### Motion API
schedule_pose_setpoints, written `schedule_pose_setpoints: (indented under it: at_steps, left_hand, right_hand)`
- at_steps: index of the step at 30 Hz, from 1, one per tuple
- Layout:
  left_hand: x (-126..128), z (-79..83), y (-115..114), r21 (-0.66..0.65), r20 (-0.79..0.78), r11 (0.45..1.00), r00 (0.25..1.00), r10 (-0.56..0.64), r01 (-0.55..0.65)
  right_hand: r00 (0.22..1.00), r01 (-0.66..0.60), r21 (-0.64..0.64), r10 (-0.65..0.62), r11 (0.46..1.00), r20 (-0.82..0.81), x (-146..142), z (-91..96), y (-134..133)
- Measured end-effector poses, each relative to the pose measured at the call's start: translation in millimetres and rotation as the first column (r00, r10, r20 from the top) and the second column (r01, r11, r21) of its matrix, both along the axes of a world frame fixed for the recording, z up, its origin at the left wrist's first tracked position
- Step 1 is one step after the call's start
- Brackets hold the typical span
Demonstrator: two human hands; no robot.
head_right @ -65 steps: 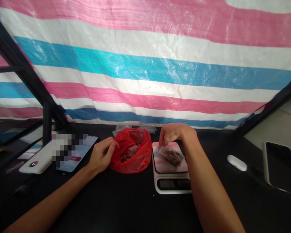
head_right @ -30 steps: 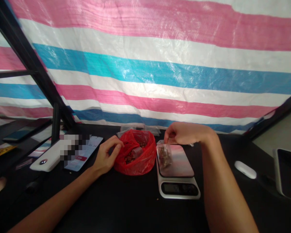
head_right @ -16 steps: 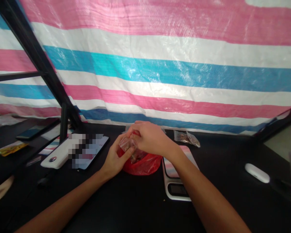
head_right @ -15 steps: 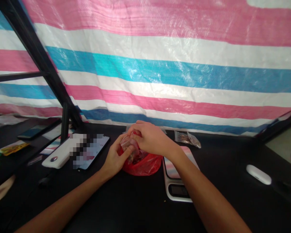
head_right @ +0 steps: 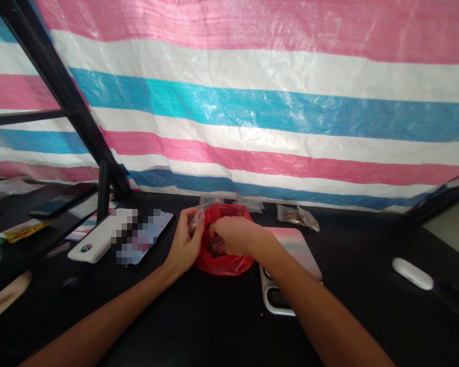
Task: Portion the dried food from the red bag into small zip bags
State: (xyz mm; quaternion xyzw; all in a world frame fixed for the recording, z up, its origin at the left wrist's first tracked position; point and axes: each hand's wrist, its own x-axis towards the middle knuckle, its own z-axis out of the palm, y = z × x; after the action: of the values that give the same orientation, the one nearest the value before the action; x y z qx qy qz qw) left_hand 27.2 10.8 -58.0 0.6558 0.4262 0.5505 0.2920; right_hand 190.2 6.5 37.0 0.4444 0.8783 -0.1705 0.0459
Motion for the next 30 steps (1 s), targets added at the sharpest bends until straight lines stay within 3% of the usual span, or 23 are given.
schedule_pose_setpoints:
  at_steps: [5, 11, 15, 20, 26, 30]
  left_hand:
    - [-2.2, 3.8, 1.6, -0.015, 0.066, 1.000, 0.998, -0.020, 0.021]
    - [-2.0, 9.2, 3.2, 0.004, 0.119, 0.990, 0.983, -0.140, 0.141]
    - [1.8, 7.2, -1.3, 0.025, 0.086, 0.981, 0.977, -0.194, 0.193]
    - [2.8, 3.1, -2.4, 0.056, 0.064, 0.980, 0.979, -0.194, 0.190]
    - [0.0, 8.2, -1.5, 0.143, 0.083, 0.978, 0.983, -0.162, 0.149]
    - [-2.0, 12.2, -2.6, 0.180, 0.071, 0.977, 0.989, -0.127, 0.113]
  right_hand:
    - [0.995, -0.040, -0.085, 0.031, 0.996, -0.100, 2.3, 4.4, 1.3]
    - [0.968, 0.019, -0.118, -0.047, 0.993, -0.246, 33.6, 34.8, 3.7]
    - [0.921, 0.066, 0.075, -0.032, 0.995, -0.388, 35.5, 46.6, -1.3]
    - [0.947, 0.002, 0.309, 0.098, 0.951, -0.307, 17.9, 39.0, -6.6]
    - [0.949, -0.019, 0.431, 0.152, 0.902, -0.275, 13.8, 43.3, -8.7]
    - [0.983, 0.071, 0.402, 0.005, 0.913, -0.186, 24.8, 45.1, -7.6]
